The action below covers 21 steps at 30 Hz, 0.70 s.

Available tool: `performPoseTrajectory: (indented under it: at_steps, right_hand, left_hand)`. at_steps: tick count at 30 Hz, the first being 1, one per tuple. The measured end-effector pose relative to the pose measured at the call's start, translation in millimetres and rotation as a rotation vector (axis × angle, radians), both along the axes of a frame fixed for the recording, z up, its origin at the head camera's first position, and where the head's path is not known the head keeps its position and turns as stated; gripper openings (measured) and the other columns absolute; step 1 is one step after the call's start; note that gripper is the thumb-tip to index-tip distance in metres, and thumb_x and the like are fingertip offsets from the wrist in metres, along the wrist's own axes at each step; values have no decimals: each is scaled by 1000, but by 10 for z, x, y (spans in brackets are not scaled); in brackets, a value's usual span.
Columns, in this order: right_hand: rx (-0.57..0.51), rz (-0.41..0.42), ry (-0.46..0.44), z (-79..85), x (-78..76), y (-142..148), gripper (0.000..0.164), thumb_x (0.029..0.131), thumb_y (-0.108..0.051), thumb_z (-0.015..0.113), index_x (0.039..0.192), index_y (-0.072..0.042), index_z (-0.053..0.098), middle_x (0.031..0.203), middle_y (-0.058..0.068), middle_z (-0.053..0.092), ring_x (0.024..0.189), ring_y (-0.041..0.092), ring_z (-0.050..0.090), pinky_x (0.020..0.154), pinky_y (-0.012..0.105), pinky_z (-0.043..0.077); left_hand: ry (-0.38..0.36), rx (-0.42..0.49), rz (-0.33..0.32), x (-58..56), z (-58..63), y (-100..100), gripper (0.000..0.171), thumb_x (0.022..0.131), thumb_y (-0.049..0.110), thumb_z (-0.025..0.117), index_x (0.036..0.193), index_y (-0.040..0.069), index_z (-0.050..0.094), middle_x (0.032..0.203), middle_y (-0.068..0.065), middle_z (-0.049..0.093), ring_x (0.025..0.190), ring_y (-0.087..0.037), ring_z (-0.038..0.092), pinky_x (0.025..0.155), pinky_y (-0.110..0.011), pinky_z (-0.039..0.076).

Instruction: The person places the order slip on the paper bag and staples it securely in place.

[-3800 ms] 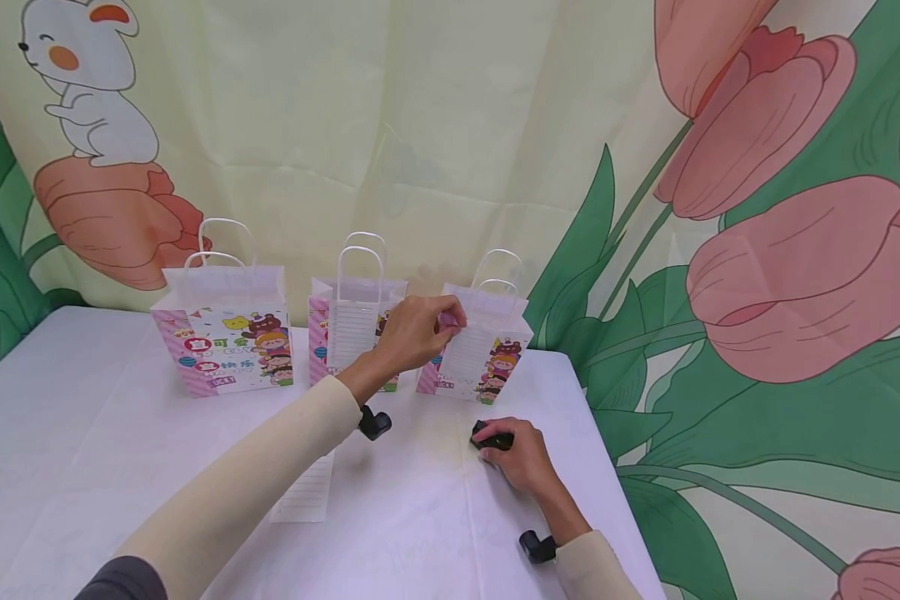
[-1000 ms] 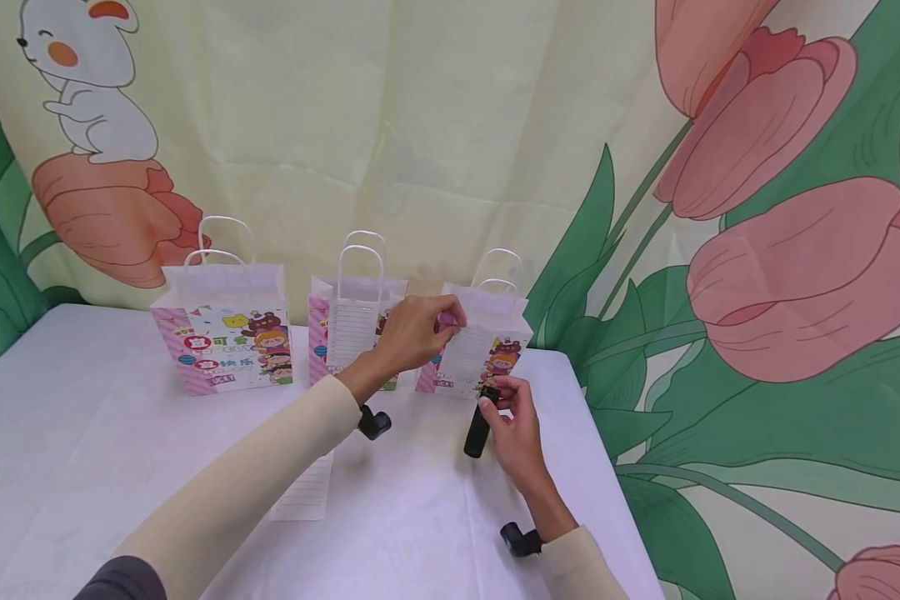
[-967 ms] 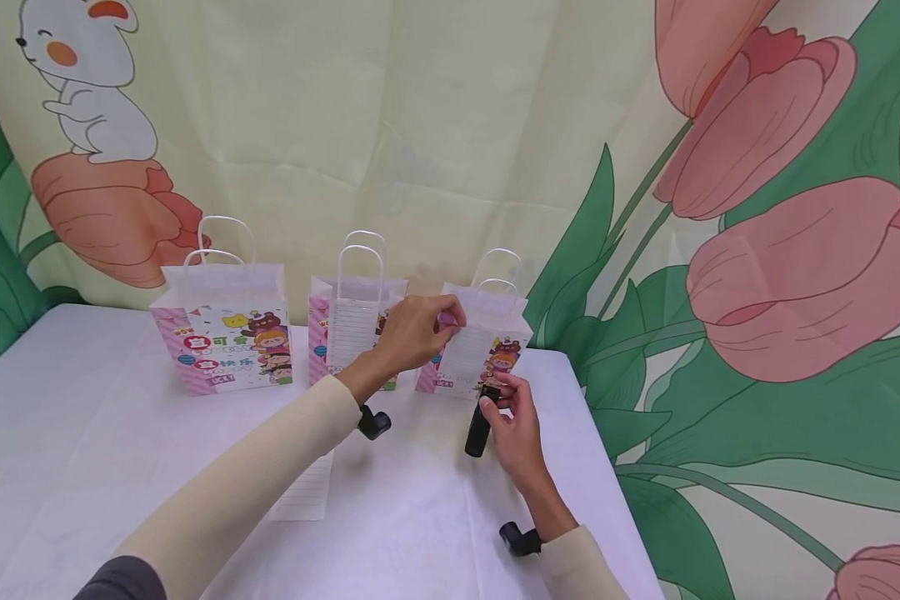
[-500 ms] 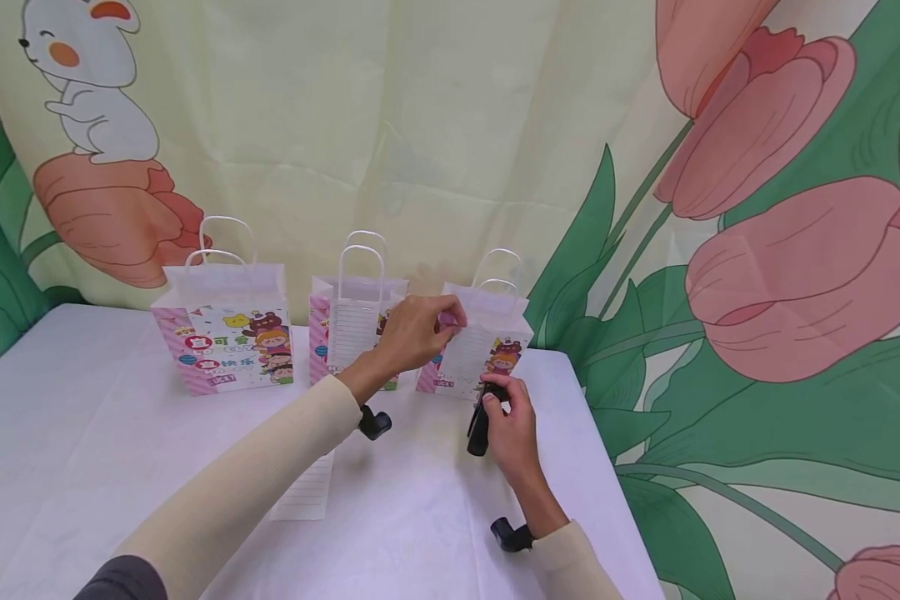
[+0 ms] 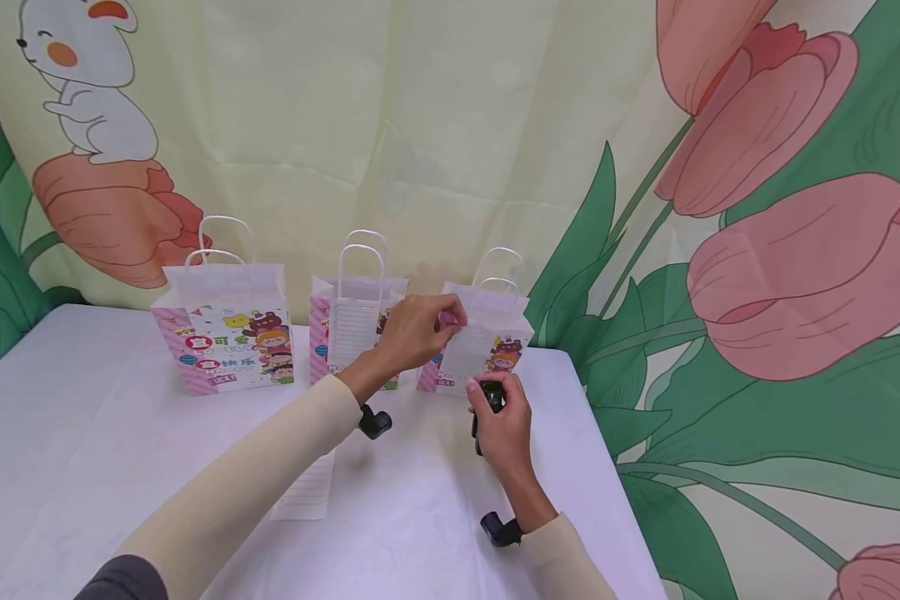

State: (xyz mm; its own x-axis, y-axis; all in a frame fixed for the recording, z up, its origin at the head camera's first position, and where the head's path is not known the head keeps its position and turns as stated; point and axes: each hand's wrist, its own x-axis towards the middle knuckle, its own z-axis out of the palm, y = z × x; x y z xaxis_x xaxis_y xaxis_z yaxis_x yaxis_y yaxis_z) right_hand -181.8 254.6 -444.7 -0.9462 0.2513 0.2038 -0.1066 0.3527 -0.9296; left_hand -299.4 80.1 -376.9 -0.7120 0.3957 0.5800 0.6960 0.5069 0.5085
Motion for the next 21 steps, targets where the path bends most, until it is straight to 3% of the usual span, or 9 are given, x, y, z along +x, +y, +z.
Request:
performPoseTrajectory:
  at_steps: [6, 14, 21]
  right_hand:
    - [5, -4, 5, 41, -36, -15, 33, 106, -33, 67, 125, -9, 57, 118, 10, 60, 105, 32, 63, 93, 40, 59]
    - [1, 28, 115, 205, -62, -24, 32, 105, -16, 68, 127, 2, 54, 127, 13, 59, 115, 28, 60, 91, 23, 58]
    - [-12, 29, 166, 353, -92, -43, 26, 105, -14, 67, 123, 0, 54, 125, 11, 59, 111, 31, 63, 98, 42, 61]
  left_hand:
    - [1, 0, 0, -12, -13, 3, 11, 98, 11, 74, 95, 21, 75, 85, 4, 77, 71, -9, 62, 63, -23, 49]
    - [22, 2, -1, -7, -20, -3, 11, 97, 11, 74, 94, 21, 75, 86, 4, 77, 71, -9, 62, 64, -24, 50]
    - [6, 8, -1, -3, -24, 1, 10, 98, 12, 74, 95, 21, 75, 86, 4, 77, 72, -10, 62, 64, -24, 51]
